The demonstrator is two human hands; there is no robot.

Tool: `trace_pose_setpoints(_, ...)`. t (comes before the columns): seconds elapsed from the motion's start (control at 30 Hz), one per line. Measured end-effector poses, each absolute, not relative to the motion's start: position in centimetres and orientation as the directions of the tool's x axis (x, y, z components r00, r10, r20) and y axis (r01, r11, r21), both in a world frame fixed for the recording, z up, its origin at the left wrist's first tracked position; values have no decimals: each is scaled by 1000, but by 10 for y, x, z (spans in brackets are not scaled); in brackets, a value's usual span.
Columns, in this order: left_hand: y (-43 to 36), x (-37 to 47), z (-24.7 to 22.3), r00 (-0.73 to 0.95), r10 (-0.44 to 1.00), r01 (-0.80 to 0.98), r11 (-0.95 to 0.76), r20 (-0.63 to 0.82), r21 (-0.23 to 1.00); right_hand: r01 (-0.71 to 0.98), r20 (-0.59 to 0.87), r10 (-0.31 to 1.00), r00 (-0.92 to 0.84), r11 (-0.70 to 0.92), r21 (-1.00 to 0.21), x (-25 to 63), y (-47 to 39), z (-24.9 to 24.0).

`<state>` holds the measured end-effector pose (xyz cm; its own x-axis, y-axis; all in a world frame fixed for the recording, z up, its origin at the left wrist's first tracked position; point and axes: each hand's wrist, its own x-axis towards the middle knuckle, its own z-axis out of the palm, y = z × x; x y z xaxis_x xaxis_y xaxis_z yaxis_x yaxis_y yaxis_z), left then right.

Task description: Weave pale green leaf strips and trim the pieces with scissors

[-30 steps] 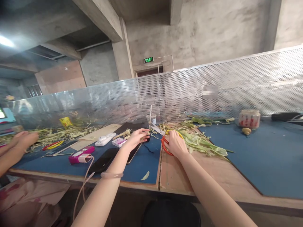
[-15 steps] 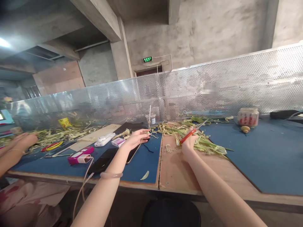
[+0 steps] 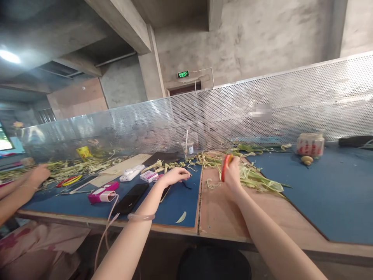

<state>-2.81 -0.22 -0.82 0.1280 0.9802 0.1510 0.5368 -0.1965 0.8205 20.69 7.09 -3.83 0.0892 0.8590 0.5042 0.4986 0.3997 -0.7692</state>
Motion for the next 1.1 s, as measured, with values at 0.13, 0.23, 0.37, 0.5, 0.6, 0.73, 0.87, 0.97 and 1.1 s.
trace_pose_setpoints(0.13,4,-25,-14,266,951,649,-298,158,700,613,548,807,-219,551,-566,189,48,-36)
trace_pose_setpoints(0.23,5,-26,-15,233,953,697,-304,196,649,692,463,834,-299,524,-497,181,46,-39)
trace_pose_setpoints(0.37,3,-27,-13,215,943,762,-325,255,560,764,364,844,-394,521,-381,182,55,-45)
trace_pose_setpoints(0.5,3,-26,-14,205,940,773,-327,274,544,808,308,855,-417,504,-305,184,58,-49)
trace_pose_setpoints(0.6,5,-27,-15,198,946,778,-310,256,546,809,301,855,-423,506,-299,184,58,-49)
trace_pose_setpoints(0.73,7,-27,-16,201,950,778,-304,240,549,811,300,850,-433,513,-282,183,58,-49)
trace_pose_setpoints(0.87,6,-26,-15,162,963,763,-261,216,591,808,289,850,-442,516,-283,183,57,-48)
trace_pose_setpoints(0.97,3,-25,-14,165,966,764,-253,199,593,814,287,855,-432,507,-284,183,56,-47)
trace_pose_setpoints(1.1,1,-26,-12,183,961,767,-272,207,581,811,286,862,-419,497,-308,183,55,-47)
